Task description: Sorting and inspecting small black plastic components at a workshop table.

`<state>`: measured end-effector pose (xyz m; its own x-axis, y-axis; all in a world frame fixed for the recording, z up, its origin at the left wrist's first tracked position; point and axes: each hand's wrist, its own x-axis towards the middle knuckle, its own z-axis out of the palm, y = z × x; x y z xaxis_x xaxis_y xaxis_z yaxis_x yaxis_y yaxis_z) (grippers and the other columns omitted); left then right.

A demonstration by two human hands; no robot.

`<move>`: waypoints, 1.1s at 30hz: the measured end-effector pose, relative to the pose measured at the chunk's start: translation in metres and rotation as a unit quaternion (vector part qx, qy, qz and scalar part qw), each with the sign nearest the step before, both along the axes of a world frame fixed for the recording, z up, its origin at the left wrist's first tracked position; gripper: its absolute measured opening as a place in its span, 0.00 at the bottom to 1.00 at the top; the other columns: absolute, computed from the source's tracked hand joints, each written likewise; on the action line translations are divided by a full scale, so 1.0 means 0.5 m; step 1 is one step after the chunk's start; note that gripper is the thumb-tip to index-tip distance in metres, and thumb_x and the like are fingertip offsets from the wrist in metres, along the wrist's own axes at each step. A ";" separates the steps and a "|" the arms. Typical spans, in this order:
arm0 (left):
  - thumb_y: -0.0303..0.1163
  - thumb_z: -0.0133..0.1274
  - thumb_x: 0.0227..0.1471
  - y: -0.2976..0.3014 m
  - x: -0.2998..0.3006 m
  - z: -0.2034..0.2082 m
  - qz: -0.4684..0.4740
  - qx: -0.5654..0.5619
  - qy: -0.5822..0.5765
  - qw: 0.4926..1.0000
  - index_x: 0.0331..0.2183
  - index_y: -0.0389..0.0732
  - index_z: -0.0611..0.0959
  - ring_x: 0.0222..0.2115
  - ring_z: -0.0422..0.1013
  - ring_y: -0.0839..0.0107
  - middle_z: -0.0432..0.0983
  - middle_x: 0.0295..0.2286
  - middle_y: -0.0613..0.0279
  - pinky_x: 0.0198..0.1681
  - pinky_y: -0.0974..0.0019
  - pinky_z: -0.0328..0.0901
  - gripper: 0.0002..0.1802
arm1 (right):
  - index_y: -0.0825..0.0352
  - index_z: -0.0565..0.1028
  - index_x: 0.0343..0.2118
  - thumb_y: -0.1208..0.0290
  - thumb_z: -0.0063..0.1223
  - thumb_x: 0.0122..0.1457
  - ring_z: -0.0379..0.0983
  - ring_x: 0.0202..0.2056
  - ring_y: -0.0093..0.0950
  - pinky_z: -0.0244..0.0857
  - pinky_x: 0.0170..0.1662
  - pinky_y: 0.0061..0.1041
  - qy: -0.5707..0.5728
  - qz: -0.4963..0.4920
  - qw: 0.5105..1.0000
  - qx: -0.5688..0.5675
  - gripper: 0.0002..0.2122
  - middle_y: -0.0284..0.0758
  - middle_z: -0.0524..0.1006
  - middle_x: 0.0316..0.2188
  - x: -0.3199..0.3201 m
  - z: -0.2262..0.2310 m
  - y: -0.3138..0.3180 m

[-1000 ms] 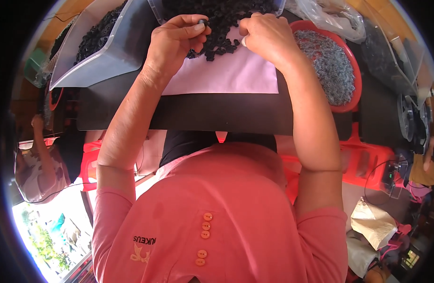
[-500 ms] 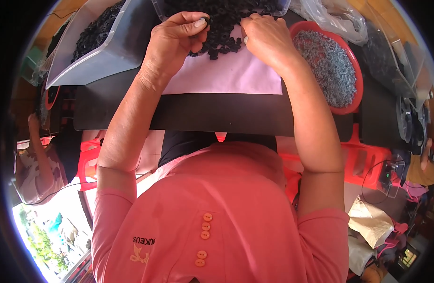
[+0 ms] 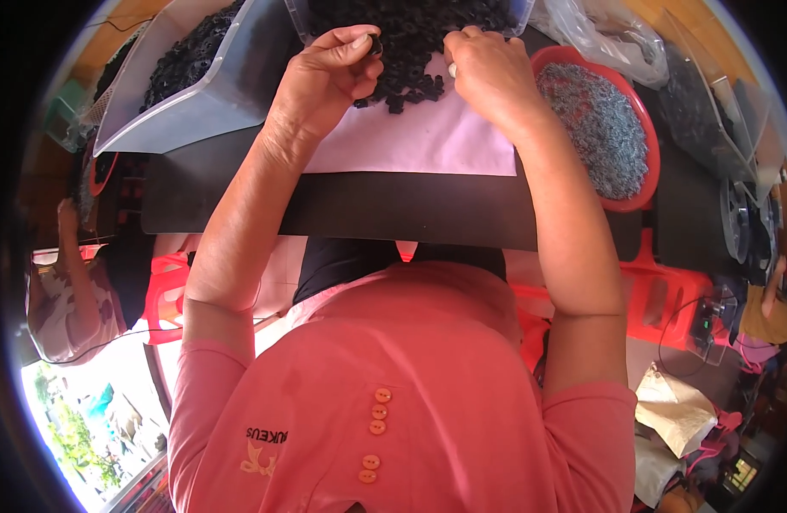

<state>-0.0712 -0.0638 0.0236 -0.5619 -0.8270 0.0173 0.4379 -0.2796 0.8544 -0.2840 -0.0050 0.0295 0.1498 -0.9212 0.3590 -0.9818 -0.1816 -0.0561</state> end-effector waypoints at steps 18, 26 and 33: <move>0.29 0.53 0.57 -0.010 0.008 0.004 0.007 0.022 0.036 0.999 0.43 0.32 0.76 0.28 0.67 0.71 0.72 0.31 0.56 0.24 0.73 0.59 0.14 | 0.64 0.77 0.33 0.79 0.48 0.51 0.71 0.43 0.37 0.60 0.46 0.36 0.004 0.009 0.999 0.043 0.08 0.35 0.75 0.34 0.013 -0.005 0.005; 0.28 0.52 0.57 -0.006 0.008 0.006 -0.005 0.019 -0.023 1.000 0.40 0.32 0.76 0.28 0.73 0.70 0.77 0.30 0.55 0.24 0.73 0.61 0.11 | 0.63 0.77 0.36 0.78 0.49 0.52 0.71 0.44 0.37 0.59 0.46 0.37 0.006 -0.017 1.000 -0.006 0.09 0.35 0.74 0.36 0.016 -0.010 0.005; 0.28 0.50 0.59 -0.002 0.006 0.011 0.009 0.011 -0.045 0.999 0.41 0.31 0.76 0.29 0.75 0.69 0.78 0.31 0.53 0.24 0.72 0.62 0.11 | 0.59 0.80 0.37 0.74 0.55 0.52 0.73 0.44 0.34 0.62 0.46 0.38 0.027 0.019 0.999 0.008 0.09 0.33 0.76 0.35 0.010 -0.014 -0.001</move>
<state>-0.0681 -0.0648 0.0289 -0.5448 -0.8371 -0.0504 0.3655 -0.2911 0.8842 -0.2788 -0.0053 0.0226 0.2027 -0.9199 0.3357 -0.9760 -0.2177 -0.0070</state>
